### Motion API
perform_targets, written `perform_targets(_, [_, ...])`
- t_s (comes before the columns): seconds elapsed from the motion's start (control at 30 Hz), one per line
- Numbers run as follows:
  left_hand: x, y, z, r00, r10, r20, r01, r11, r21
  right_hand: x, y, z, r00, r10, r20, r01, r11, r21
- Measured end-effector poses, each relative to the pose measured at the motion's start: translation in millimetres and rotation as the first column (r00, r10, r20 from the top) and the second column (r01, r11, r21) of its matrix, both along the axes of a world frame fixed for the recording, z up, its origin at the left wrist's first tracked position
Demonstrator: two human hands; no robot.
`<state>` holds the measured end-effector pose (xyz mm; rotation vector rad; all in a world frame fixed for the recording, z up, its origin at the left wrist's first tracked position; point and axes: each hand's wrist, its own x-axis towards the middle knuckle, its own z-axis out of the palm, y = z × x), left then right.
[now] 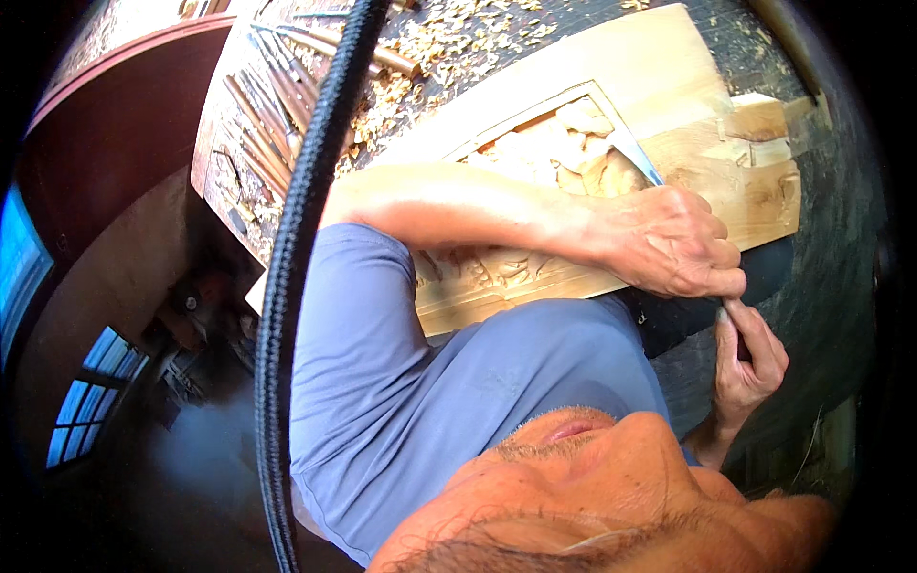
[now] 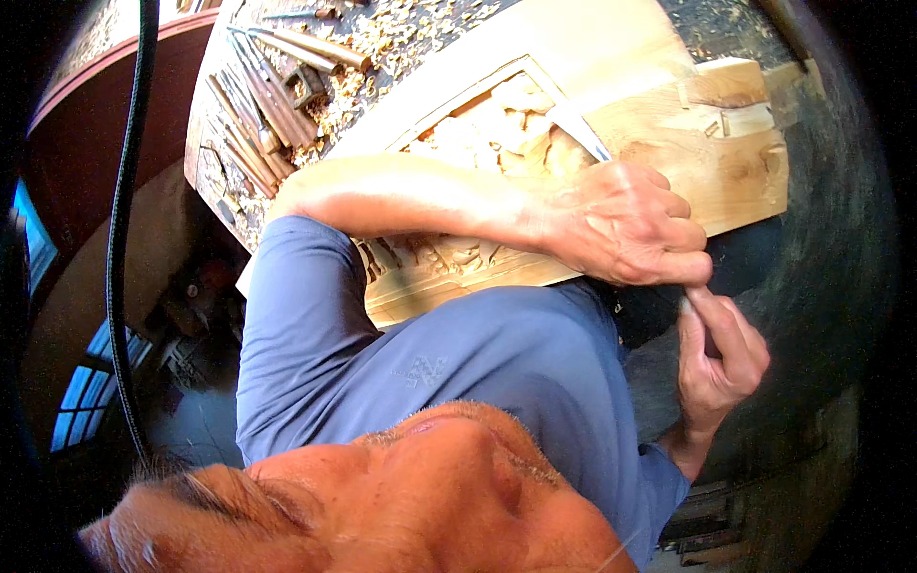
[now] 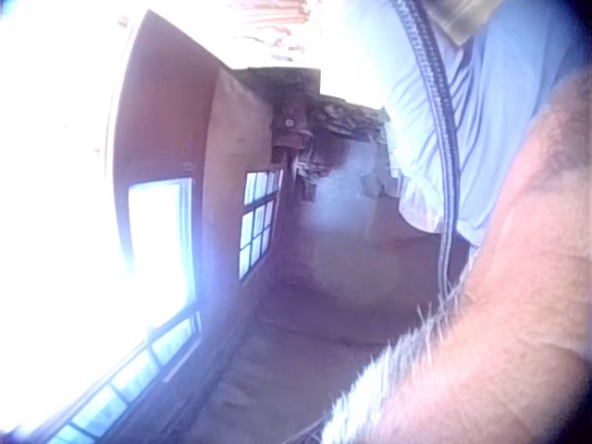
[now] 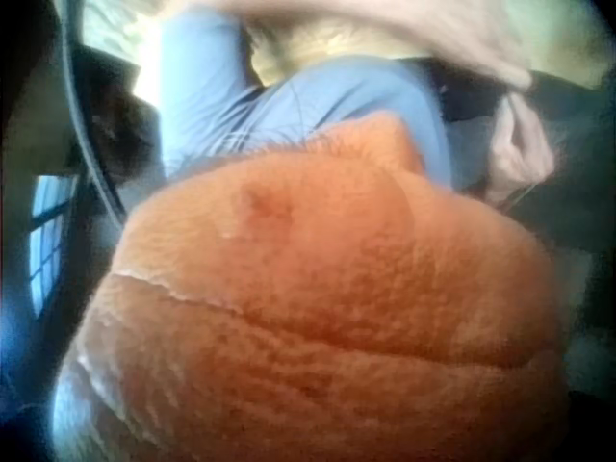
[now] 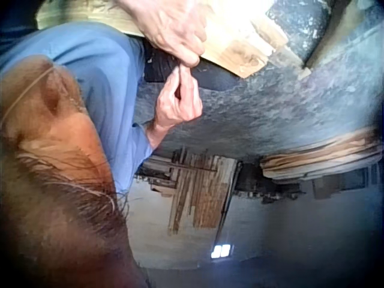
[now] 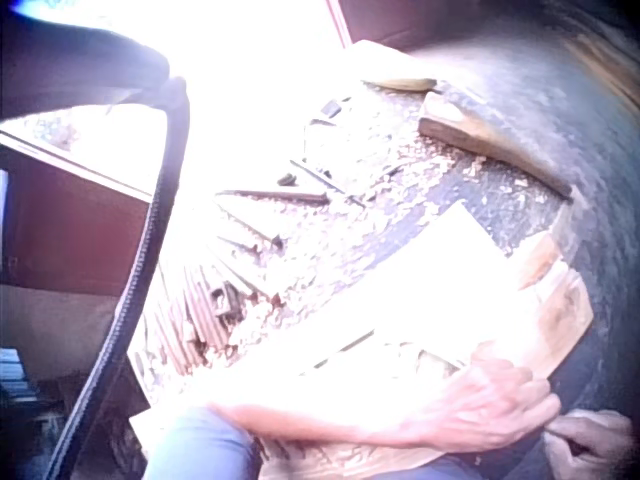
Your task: The person uses a variety of chisels and a mallet to carve detailed floral patterns into a wooden panel, removing wood shavings to create depth.
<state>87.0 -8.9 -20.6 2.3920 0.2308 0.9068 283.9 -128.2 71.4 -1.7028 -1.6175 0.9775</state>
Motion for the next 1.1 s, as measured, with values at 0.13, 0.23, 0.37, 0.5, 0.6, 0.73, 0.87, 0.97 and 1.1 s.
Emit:
perform_targets(0.13, [-4,2,-2,0.998,0.023,-0.054,-0.023,1.0,-0.006,-5,1,-7,0.999,-0.016,-0.04,0.017,1.0,0.016])
perform_targets(0.23, [-5,0,-5,0.998,0.022,-0.054,-0.023,1.0,-0.007,-2,-1,-13,1.0,0.015,-0.014,-0.014,0.999,0.053])
perform_targets(0.37, [-4,-2,-2,0.995,0.049,-0.084,-0.052,0.998,-0.028,-3,1,-13,0.999,-0.001,-0.032,0.002,0.999,0.042])
perform_targets(0.5, [-9,1,3,0.984,0.051,-0.173,-0.059,0.997,-0.041,-6,5,-17,0.998,-0.007,-0.063,0.009,0.999,0.03])
perform_targets(0.6, [-9,1,6,0.983,0.052,-0.174,-0.062,0.997,-0.051,-2,3,-18,0.998,0.011,-0.058,-0.009,0.999,0.031])
perform_targets(0.73, [-2,-3,-3,0.994,0.05,-0.097,-0.059,0.993,-0.098,-4,0,-19,0.999,-0.025,-0.046,0.027,0.999,0.039])
perform_targets(0.87, [-10,3,7,0.987,0.109,-0.117,-0.124,0.984,-0.127,-11,14,-11,0.997,0.004,-0.08,-0.005,1.0,-0.005])
perform_targets(0.97, [-8,5,9,0.988,0.109,-0.106,-0.122,0.985,-0.119,-13,11,-7,0.998,-0.005,-0.056,0.006,1.0,0.003])
perform_targets(1.1, [-12,17,9,0.977,0.177,-0.121,-0.189,0.977,-0.1,-24,25,-4,0.999,0.001,-0.038,0.001,0.999,0.051])
